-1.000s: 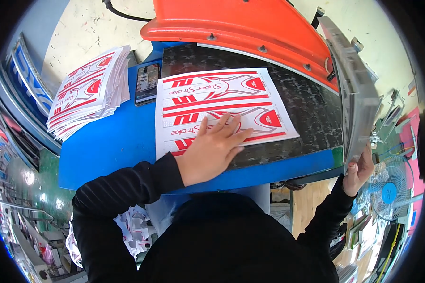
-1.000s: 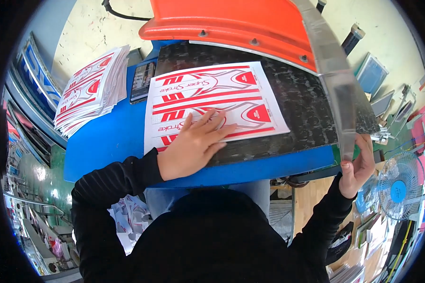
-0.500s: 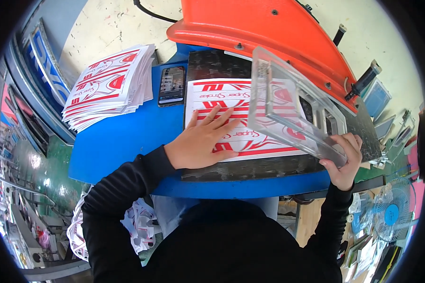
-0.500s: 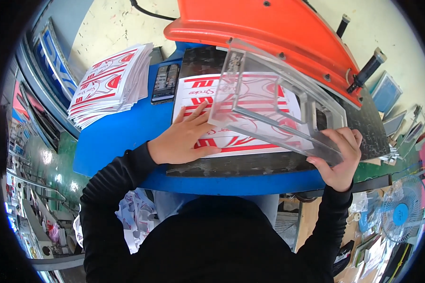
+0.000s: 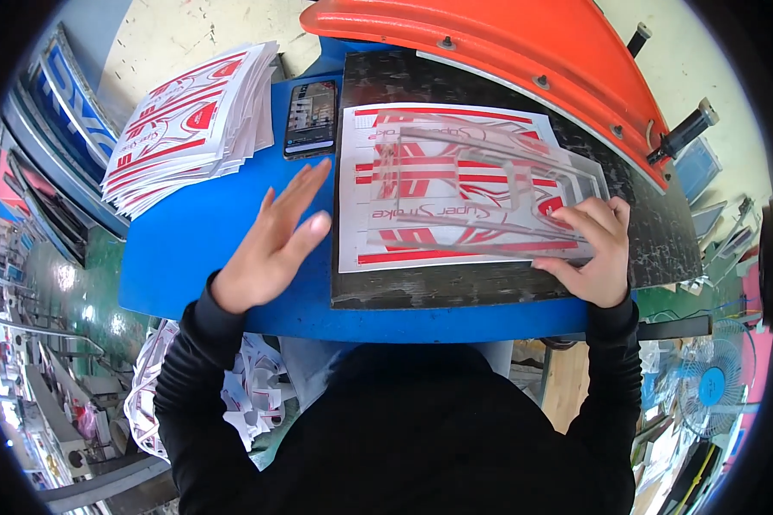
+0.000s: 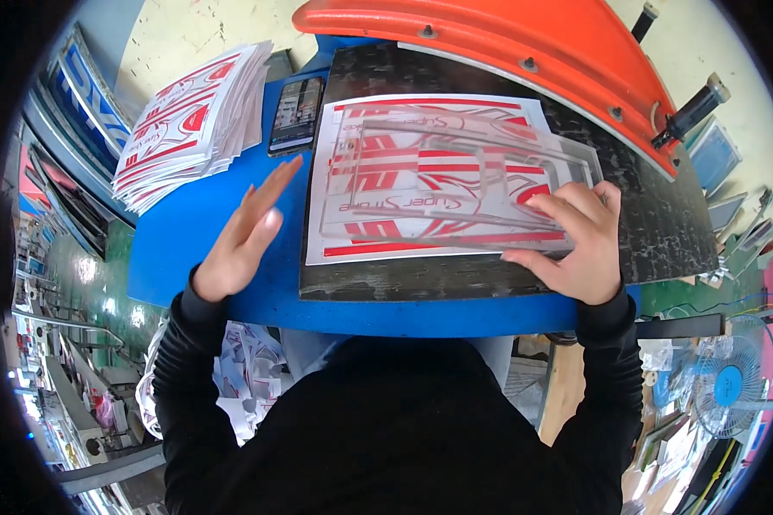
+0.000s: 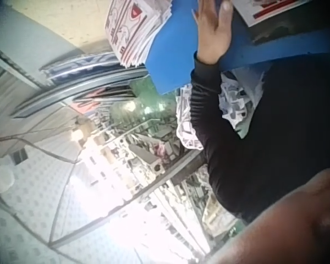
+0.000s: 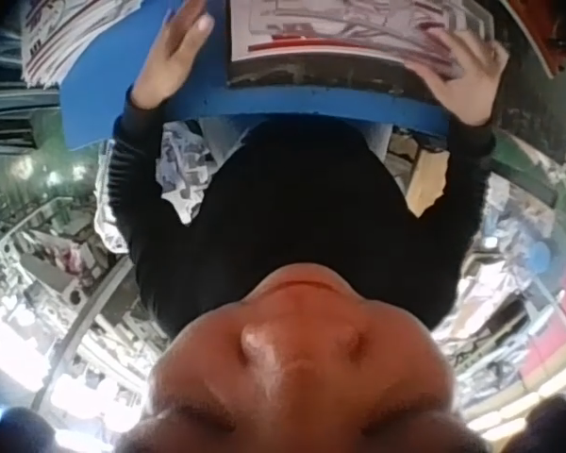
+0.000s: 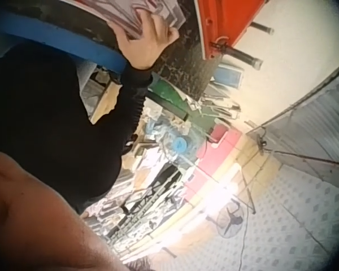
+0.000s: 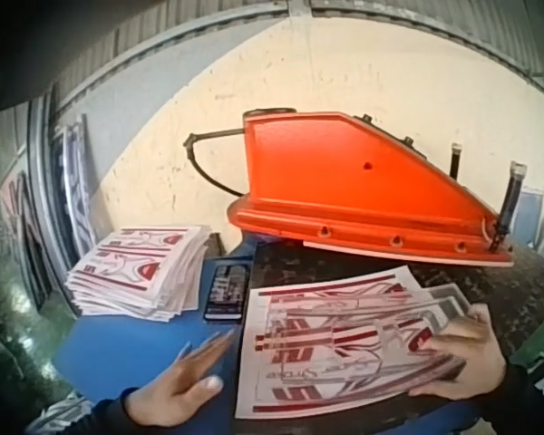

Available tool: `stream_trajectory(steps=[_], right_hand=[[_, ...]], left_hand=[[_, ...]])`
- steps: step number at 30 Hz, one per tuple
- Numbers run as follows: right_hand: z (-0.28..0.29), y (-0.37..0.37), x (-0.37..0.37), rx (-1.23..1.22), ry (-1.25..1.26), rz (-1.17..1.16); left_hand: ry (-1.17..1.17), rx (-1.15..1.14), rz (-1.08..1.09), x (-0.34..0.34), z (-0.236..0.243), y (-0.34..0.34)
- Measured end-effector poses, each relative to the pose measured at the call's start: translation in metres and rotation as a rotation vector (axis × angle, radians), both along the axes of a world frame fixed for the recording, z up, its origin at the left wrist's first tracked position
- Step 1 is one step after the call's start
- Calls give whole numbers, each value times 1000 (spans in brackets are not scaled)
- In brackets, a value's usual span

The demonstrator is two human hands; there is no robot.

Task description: Operating a manual die-cutting machine to cut printed labels using a plastic template.

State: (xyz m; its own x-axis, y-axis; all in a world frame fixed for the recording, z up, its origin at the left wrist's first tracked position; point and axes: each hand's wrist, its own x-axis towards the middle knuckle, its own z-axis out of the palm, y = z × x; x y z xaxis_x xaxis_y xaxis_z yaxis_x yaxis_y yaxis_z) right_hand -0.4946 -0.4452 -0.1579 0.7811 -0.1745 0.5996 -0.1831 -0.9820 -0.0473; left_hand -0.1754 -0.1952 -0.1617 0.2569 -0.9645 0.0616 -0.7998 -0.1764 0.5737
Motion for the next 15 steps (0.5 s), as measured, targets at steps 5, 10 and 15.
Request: stream_trajectory(steps=[5, 10, 15], right_hand=[[-1, 9, 12, -15, 31, 60], [-4, 14, 16, 2, 60, 87], [-11, 14, 19, 20, 61, 96]], left_hand=[[122, -61, -147, -14, -20, 17], [27, -79, -106, -24, -31, 16], [155, -149, -42, -20, -34, 14]])
